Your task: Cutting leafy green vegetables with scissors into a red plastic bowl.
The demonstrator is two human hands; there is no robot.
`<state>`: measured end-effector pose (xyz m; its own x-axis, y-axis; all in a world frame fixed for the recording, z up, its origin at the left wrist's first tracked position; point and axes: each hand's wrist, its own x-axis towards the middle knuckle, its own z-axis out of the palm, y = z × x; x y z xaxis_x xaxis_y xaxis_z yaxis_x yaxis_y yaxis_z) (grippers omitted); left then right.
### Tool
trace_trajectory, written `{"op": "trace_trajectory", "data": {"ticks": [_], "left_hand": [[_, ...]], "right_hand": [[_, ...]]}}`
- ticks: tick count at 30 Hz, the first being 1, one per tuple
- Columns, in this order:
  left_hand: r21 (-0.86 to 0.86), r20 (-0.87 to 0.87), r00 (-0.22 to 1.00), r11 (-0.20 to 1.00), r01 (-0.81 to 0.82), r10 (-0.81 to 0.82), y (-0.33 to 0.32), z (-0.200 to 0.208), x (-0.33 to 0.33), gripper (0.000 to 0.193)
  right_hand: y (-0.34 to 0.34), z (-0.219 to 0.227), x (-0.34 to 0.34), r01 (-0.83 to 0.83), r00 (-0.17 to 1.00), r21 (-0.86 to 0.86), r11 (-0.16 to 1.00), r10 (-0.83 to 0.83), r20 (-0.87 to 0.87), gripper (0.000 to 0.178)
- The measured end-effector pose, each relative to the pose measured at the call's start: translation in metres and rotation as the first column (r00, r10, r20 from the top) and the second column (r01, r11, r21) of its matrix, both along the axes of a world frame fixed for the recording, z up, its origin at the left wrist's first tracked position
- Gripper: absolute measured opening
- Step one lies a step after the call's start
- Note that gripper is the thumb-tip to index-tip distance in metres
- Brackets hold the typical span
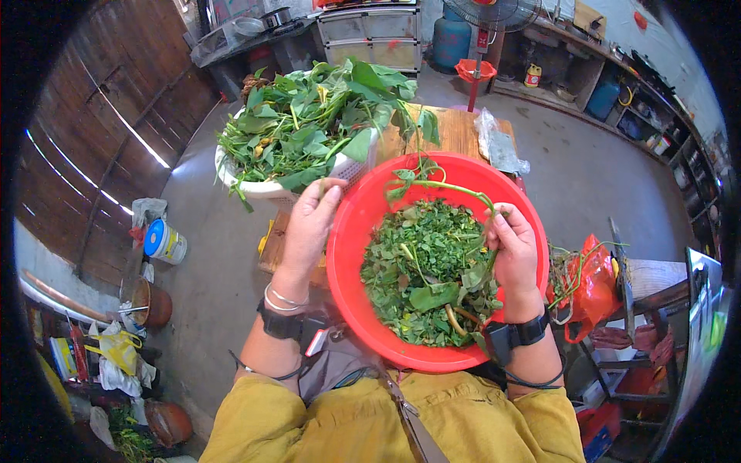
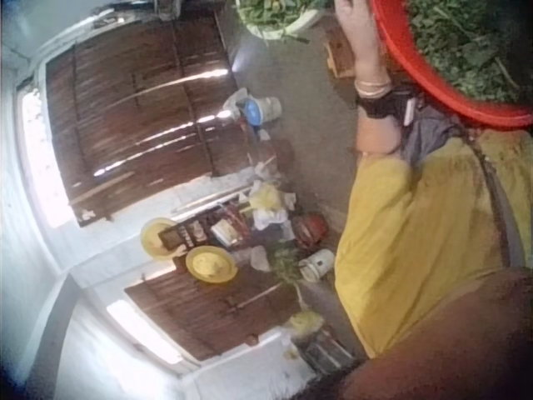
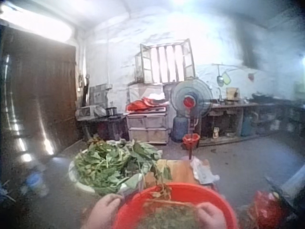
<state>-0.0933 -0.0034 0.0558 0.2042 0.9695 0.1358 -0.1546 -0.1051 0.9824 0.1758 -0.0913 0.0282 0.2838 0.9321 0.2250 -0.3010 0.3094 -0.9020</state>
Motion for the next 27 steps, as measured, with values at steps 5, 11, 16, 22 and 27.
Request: {"op": "trace_trajectory", "data": {"ticks": [5, 11, 16, 22, 27], "left_hand": [[0.047, 0.135, 0.989, 0.998, 0.046, -0.052, 0.021, -0.021, 0.024, 0.026], [-0.224, 0.327, 0.884, 0.881, 0.417, -0.335, -0.004, -0.011, 0.05, 0.032], [-0.406, 0.251, 0.816, 0.708, 0.577, -0.521, -0.015, -0.009, 0.023, 0.038], [-0.38, 0.155, 0.667, 0.58, 0.721, -0.728, -0.021, -0.014, 0.003, 0.038], [-0.354, -0.344, 0.646, 0.732, 0.582, -0.681, -0.03, -0.012, 0.009, 0.035]], "right_hand": [[0.001, -0.003, 0.005, -0.151, 0.973, -0.035, 0.988, 0.142, -0.182, 0.014], [0.003, -0.008, 0.016, -0.237, 0.904, 0.017, 0.971, 0.227, -0.363, 0.015], [0.007, -0.013, 0.02, -0.115, 0.905, -0.013, 0.993, 0.099, -0.414, 0.014], [0.01, -0.011, 0.018, 0.003, 0.885, -0.095, 0.995, -0.047, -0.462, 0.014], [0.008, -0.01, 0.018, 0.019, 0.897, -0.118, 0.993, -0.069, -0.436, 0.011]]}}
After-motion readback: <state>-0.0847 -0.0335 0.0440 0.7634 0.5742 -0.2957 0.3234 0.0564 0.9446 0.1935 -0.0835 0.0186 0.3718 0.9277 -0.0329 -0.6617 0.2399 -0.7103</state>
